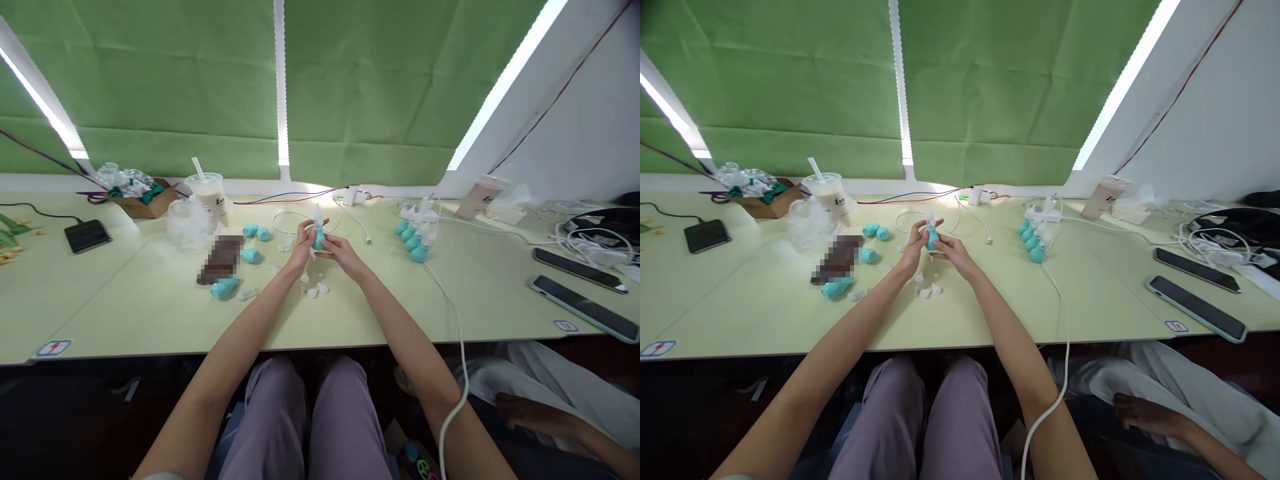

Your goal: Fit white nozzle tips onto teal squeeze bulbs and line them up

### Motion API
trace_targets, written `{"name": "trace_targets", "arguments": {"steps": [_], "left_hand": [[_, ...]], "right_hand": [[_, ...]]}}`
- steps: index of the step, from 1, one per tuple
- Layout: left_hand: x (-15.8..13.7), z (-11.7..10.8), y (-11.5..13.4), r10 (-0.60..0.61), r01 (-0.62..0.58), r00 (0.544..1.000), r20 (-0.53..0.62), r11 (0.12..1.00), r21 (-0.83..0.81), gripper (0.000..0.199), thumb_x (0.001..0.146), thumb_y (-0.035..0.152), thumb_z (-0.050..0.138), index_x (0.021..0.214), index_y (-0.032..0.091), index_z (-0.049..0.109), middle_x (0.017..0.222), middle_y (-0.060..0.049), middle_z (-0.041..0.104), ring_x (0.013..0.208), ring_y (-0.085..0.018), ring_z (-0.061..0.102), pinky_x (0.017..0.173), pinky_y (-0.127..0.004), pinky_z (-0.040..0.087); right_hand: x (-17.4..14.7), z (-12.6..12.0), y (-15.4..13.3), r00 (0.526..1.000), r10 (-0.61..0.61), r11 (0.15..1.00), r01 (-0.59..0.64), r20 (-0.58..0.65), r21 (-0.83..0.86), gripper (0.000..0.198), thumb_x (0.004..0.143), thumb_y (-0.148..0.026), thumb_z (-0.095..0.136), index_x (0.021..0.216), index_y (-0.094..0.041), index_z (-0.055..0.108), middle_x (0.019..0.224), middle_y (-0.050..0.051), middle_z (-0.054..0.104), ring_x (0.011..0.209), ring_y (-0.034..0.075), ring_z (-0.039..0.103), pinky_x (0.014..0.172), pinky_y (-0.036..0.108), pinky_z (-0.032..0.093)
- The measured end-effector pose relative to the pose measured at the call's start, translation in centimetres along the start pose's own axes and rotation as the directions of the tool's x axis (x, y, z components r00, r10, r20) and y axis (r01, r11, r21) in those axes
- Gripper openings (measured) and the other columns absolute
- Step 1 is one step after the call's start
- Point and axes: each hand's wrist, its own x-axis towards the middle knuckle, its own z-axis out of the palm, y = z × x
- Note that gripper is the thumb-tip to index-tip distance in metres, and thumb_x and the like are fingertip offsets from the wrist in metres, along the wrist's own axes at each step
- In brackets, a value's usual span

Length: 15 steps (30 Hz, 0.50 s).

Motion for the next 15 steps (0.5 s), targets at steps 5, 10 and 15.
{"name": "trace_targets", "arguments": {"steps": [5, 10, 15], "left_hand": [[0.1, -0.1, -0.6, -0.028, 0.023, 0.998, 0.053, 0.995, 0.094, 0.044, 0.092, 0.054, 0.033, 0.126, 0.026, 0.035, 0.143, -0.010, 0.045, 0.131, -0.017, 0.042, 0.107, -0.040, 0.034], [0.8, -1.1, -2.1, -0.056, 0.057, 0.998, -0.008, 0.984, 0.170, 0.047, 0.091, 0.049, 0.041, 0.132, 0.027, 0.035, 0.143, -0.011, 0.042, 0.135, -0.020, 0.036, 0.109, -0.043, 0.030], [1.6, -3.2, -2.9, -0.090, 0.120, 0.983, -0.162, 0.976, 0.182, 0.041, 0.094, 0.043, 0.036, 0.129, 0.022, 0.036, 0.137, -0.012, 0.048, 0.132, -0.019, 0.040, 0.106, -0.038, 0.034]], "right_hand": [[-0.3, -0.9, -0.8, 0.999, 0.041, 0.997, -0.043, -0.032, -0.070, 0.052, 0.067, -0.044, 0.073, 0.115, -0.027, 0.064, 0.109, 0.002, 0.065, 0.100, 0.019, 0.059, 0.078, 0.033, 0.057], [-0.2, -1.8, -0.9, 0.997, 0.049, 0.979, -0.061, -0.064, -0.196, 0.041, 0.062, -0.046, 0.075, 0.093, -0.020, 0.071, 0.091, 0.003, 0.068, 0.088, 0.017, 0.061, 0.077, 0.031, 0.055], [0.3, -4.1, -0.4, 0.950, -0.037, 0.979, -0.028, -0.309, -0.203, 0.046, 0.051, -0.051, 0.079, 0.080, -0.017, 0.070, 0.077, 0.002, 0.067, 0.076, 0.017, 0.062, 0.074, 0.035, 0.056]]}}
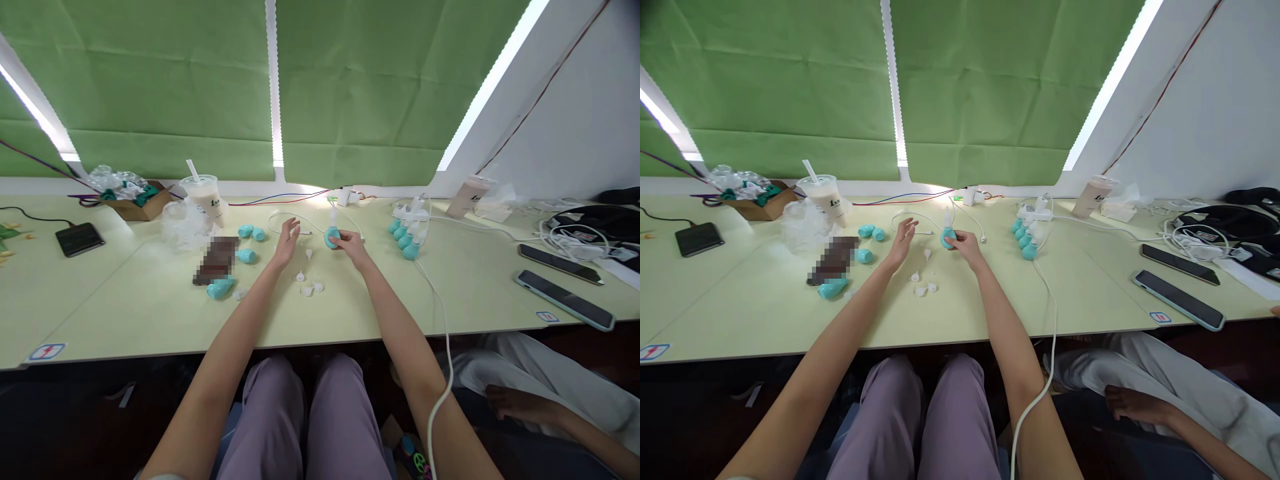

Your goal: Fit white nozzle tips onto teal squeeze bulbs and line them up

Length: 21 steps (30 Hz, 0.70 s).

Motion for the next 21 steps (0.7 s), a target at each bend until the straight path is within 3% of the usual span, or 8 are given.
{"name": "trace_targets", "arguments": {"steps": [3, 9, 15, 21], "left_hand": [[0.2, -0.8, -0.1, -0.054, 0.054, 0.997, -0.056, 0.998, 0.010, 0.036, 0.094, 0.041, 0.036, 0.124, 0.021, 0.041, 0.130, -0.011, 0.053, 0.126, -0.019, 0.045, 0.104, -0.037, 0.035], [-0.1, -1.5, 0.1, -0.101, 0.102, 0.993, -0.067, 0.995, 0.009, 0.032, 0.093, 0.039, 0.036, 0.117, 0.020, 0.046, 0.124, -0.011, 0.058, 0.120, -0.019, 0.049, 0.103, -0.036, 0.034], [0.2, -1.8, -0.1, -0.083, 0.085, 0.994, -0.070, 0.996, 0.032, 0.030, 0.092, 0.038, 0.038, 0.111, 0.019, 0.051, 0.116, -0.009, 0.061, 0.116, -0.019, 0.053, 0.099, -0.034, 0.037], [0.4, -1.8, -0.3, -0.042, 0.045, 0.997, -0.069, 0.997, 0.055, 0.029, 0.090, 0.036, 0.039, 0.105, 0.018, 0.055, 0.117, -0.009, 0.062, 0.114, -0.018, 0.054, 0.099, -0.031, 0.039]], "right_hand": [[0.5, -1.3, 0.2, 0.992, -0.007, 1.000, 0.010, -0.124, 0.017, 0.049, 0.045, -0.053, 0.081, 0.075, -0.016, 0.068, 0.071, 0.001, 0.066, 0.071, 0.016, 0.061, 0.073, 0.038, 0.058], [0.2, -2.2, -0.3, 1.000, -0.006, 0.999, 0.007, -0.023, 0.054, 0.046, 0.053, -0.049, 0.081, 0.085, -0.019, 0.069, 0.086, 0.002, 0.068, 0.082, 0.016, 0.062, 0.074, 0.034, 0.059], [0.3, -2.6, -0.3, 0.988, -0.037, 0.998, 0.044, -0.149, 0.046, 0.049, 0.044, -0.053, 0.083, 0.072, -0.017, 0.066, 0.069, 0.000, 0.065, 0.071, 0.014, 0.061, 0.078, 0.039, 0.059], [0.2, -2.5, -0.2, 0.999, -0.018, 1.000, 0.019, -0.040, 0.014, 0.048, 0.051, -0.051, 0.080, 0.083, -0.018, 0.068, 0.082, 0.002, 0.067, 0.080, 0.016, 0.062, 0.079, 0.036, 0.058]]}}
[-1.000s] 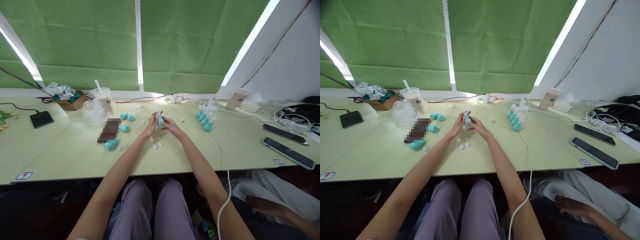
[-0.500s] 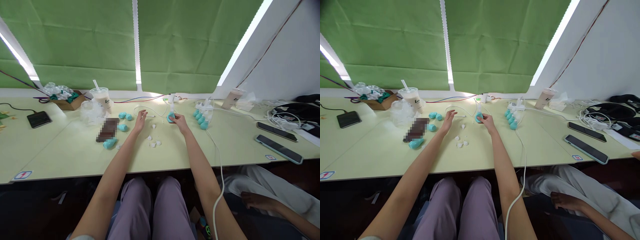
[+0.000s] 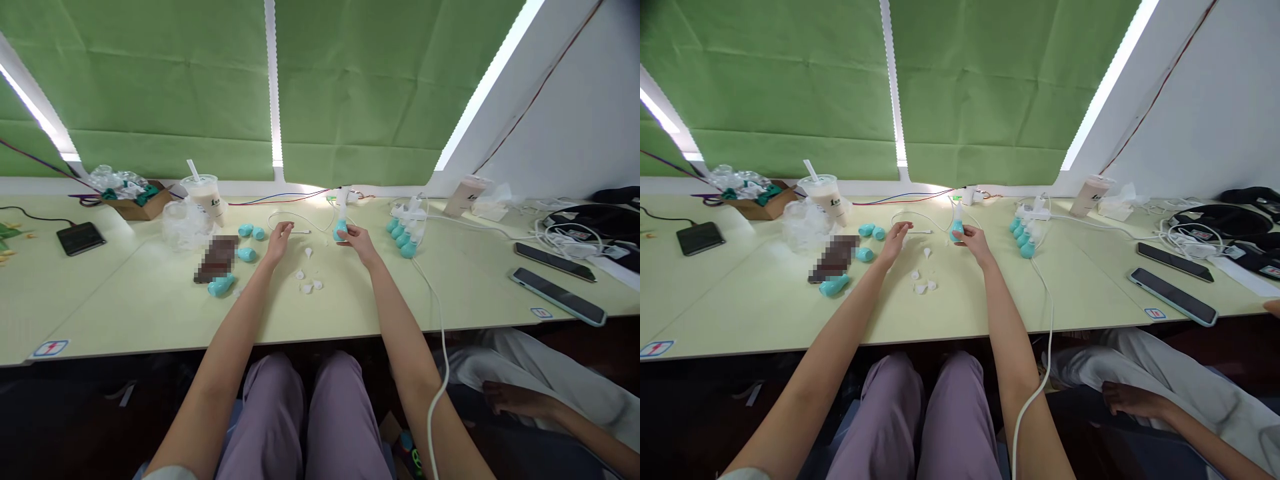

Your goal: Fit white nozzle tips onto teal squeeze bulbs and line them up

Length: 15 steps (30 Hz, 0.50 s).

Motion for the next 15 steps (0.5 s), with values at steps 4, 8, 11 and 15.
{"name": "trace_targets", "arguments": {"steps": [4, 8, 11, 15], "left_hand": [[0.1, -0.3, -0.1, 0.044, -0.044, 0.999, 0.003, 0.997, 0.058, 0.026, 0.088, 0.034, 0.041, 0.099, 0.018, 0.059, 0.115, -0.008, 0.063, 0.110, -0.019, 0.055, 0.097, -0.032, 0.040], [0.4, -0.7, -0.6, 0.053, -0.052, 0.999, -0.006, 0.993, 0.110, 0.026, 0.087, 0.032, 0.043, 0.097, 0.018, 0.061, 0.110, -0.008, 0.065, 0.107, -0.021, 0.056, 0.095, -0.034, 0.040], [0.6, -0.8, -0.8, 0.056, -0.054, 0.998, -0.007, 0.990, 0.133, 0.027, 0.086, 0.032, 0.043, 0.097, 0.017, 0.063, 0.110, -0.008, 0.065, 0.103, -0.021, 0.057, 0.091, -0.034, 0.042], [0.6, -0.9, -1.1, 0.082, -0.084, 0.996, 0.015, 0.979, 0.186, 0.029, 0.086, 0.033, 0.044, 0.097, 0.017, 0.065, 0.110, -0.009, 0.065, 0.104, -0.023, 0.055, 0.093, -0.037, 0.041]], "right_hand": [[0.0, 0.3, 0.0, 0.999, -0.002, 1.000, 0.002, -0.040, 0.011, 0.049, 0.044, -0.049, 0.083, 0.076, -0.016, 0.067, 0.072, 0.000, 0.064, 0.073, 0.015, 0.061, 0.079, 0.037, 0.057], [-0.4, 0.4, -0.4, 0.999, -0.029, 0.999, 0.027, 0.036, 0.047, 0.044, 0.055, -0.052, 0.078, 0.082, -0.019, 0.066, 0.083, 0.001, 0.066, 0.082, 0.015, 0.061, 0.081, 0.037, 0.058], [-0.6, 0.7, -0.7, 0.999, -0.025, 1.000, 0.025, 0.020, 0.012, 0.046, 0.052, -0.052, 0.080, 0.079, -0.018, 0.066, 0.076, 0.001, 0.064, 0.076, 0.015, 0.060, 0.080, 0.039, 0.058], [-0.8, 0.9, -1.6, 0.996, -0.087, 0.996, 0.086, -0.029, -0.032, 0.049, 0.052, -0.054, 0.077, 0.083, -0.018, 0.064, 0.081, 0.002, 0.064, 0.080, 0.016, 0.060, 0.077, 0.036, 0.058]]}}
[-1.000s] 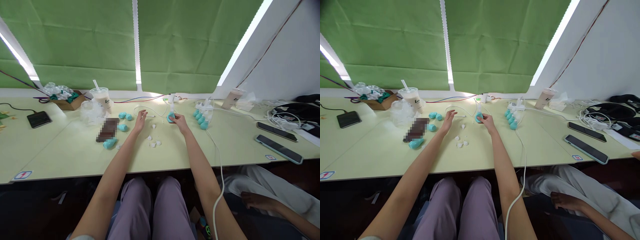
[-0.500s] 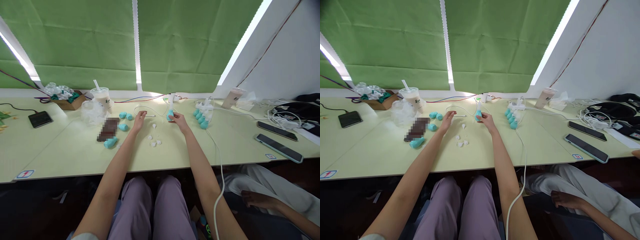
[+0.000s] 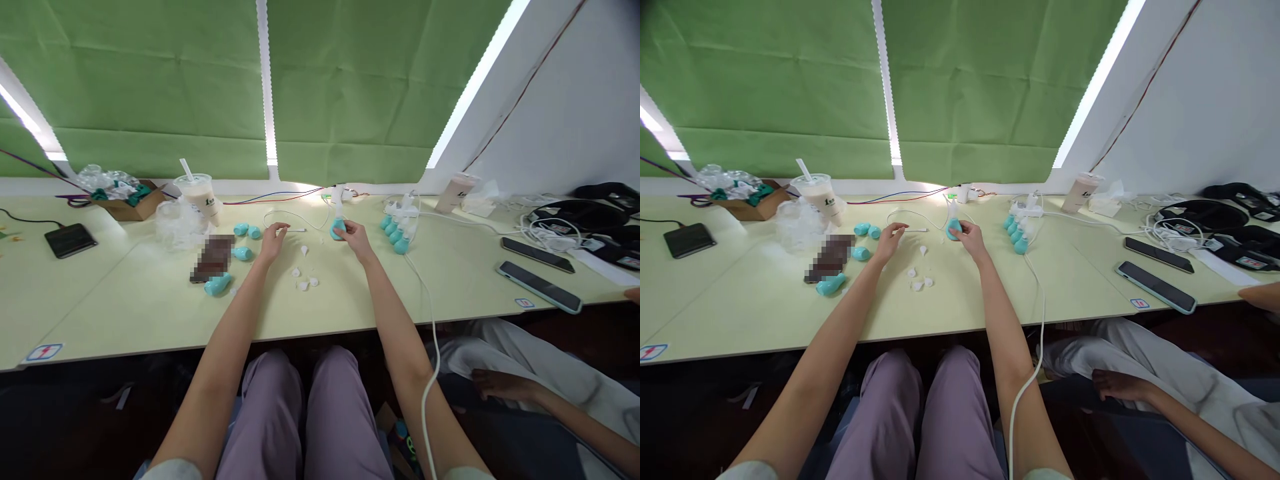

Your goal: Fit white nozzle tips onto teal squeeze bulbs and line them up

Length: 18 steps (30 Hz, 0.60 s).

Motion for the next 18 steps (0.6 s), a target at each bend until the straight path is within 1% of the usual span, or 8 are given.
{"name": "trace_targets", "arguments": {"steps": [2, 4, 7, 9, 10, 13, 15, 18], "left_hand": [[0.0, 0.0, -0.2, 0.001, -0.002, 1.000, 0.013, 0.999, 0.050, 0.029, 0.086, 0.033, 0.044, 0.098, 0.019, 0.065, 0.111, -0.008, 0.064, 0.106, -0.023, 0.054, 0.094, -0.039, 0.040], [0.0, 0.0, -0.4, 0.010, -0.012, 1.000, 0.023, 0.996, 0.090, 0.029, 0.086, 0.033, 0.044, 0.099, 0.020, 0.065, 0.111, -0.007, 0.064, 0.107, -0.023, 0.053, 0.095, -0.040, 0.040], [0.2, 0.1, -0.6, 0.033, -0.037, 0.999, 0.038, 0.992, 0.124, 0.028, 0.087, 0.031, 0.043, 0.099, 0.020, 0.066, 0.111, -0.006, 0.065, 0.107, -0.024, 0.053, 0.095, -0.041, 0.040], [0.3, 0.3, -0.6, 0.044, -0.051, 0.998, 0.052, 0.988, 0.147, 0.027, 0.086, 0.029, 0.044, 0.098, 0.020, 0.066, 0.109, -0.006, 0.065, 0.106, -0.024, 0.053, 0.097, -0.041, 0.038], [0.3, 0.3, -0.6, 0.049, -0.057, 0.997, 0.059, 0.986, 0.159, 0.027, 0.086, 0.028, 0.044, 0.098, 0.020, 0.066, 0.108, -0.006, 0.065, 0.106, -0.024, 0.053, 0.098, -0.041, 0.038], [0.3, 0.5, -0.4, 0.065, -0.079, 0.995, 0.077, 0.979, 0.190, 0.025, 0.086, 0.026, 0.044, 0.096, 0.020, 0.066, 0.108, -0.006, 0.065, 0.107, -0.024, 0.053, 0.100, -0.041, 0.036], [0.2, 0.4, -0.1, 0.069, -0.085, 0.994, 0.083, 0.975, 0.206, 0.025, 0.086, 0.026, 0.043, 0.096, 0.021, 0.066, 0.109, -0.006, 0.065, 0.108, -0.024, 0.052, 0.101, -0.040, 0.034], [0.0, 0.3, 0.3, 0.054, -0.071, 0.995, 0.080, 0.972, 0.225, 0.024, 0.086, 0.026, 0.044, 0.096, 0.021, 0.065, 0.110, -0.006, 0.064, 0.111, -0.025, 0.050, 0.102, -0.040, 0.034]], "right_hand": [[-0.1, -0.5, -0.8, 0.995, -0.076, 0.997, 0.077, -0.062, 0.006, 0.053, 0.058, -0.055, 0.073, 0.097, -0.022, 0.061, 0.096, 0.003, 0.066, 0.089, 0.017, 0.061, 0.076, 0.033, 0.057], [-0.6, -1.9, -1.4, 0.973, -0.151, 0.988, 0.154, -0.173, 0.002, 0.055, 0.065, -0.056, 0.068, 0.109, -0.026, 0.055, 0.107, 0.003, 0.065, 0.096, 0.018, 0.060, 0.076, 0.032, 0.056], [-2.2, -5.6, -1.3, 0.913, -0.209, 0.977, 0.182, -0.352, -0.107, 0.052, 0.068, -0.054, 0.067, 0.109, -0.025, 0.053, 0.108, 0.004, 0.065, 0.098, 0.019, 0.059, 0.076, 0.032, 0.053], [-3.9, -8.8, -0.4, 0.882, -0.238, 0.951, 0.126, -0.407, -0.284, 0.051, 0.065, -0.051, 0.069, 0.106, -0.022, 0.055, 0.103, 0.006, 0.065, 0.097, 0.021, 0.058, 0.078, 0.035, 0.051], [-4.9, -10.4, 0.1, 0.875, -0.261, 0.913, 0.087, -0.407, -0.398, 0.049, 0.065, -0.050, 0.069, 0.103, -0.021, 0.057, 0.101, 0.007, 0.064, 0.096, 0.022, 0.057, 0.079, 0.036, 0.050], [-7.6, -14.2, 1.8, 0.861, -0.323, 0.735, -0.032, -0.392, -0.677, 0.046, 0.065, -0.050, 0.067, 0.098, -0.018, 0.060, 0.099, 0.008, 0.060, 0.087, 0.021, 0.053, 0.081, 0.039, 0.046], [-8.7, -15.7, 2.9, 0.868, -0.317, 0.656, -0.092, -0.383, -0.749, 0.045, 0.068, -0.049, 0.064, 0.100, -0.017, 0.060, 0.098, 0.008, 0.058, 0.078, 0.019, 0.050, 0.079, 0.038, 0.045], [-9.1, -16.6, 3.9, 0.869, -0.267, 0.625, -0.173, -0.417, -0.761, 0.043, 0.071, -0.048, 0.061, 0.101, -0.017, 0.059, 0.099, 0.009, 0.058, 0.070, 0.017, 0.050, 0.077, 0.037, 0.044]]}}
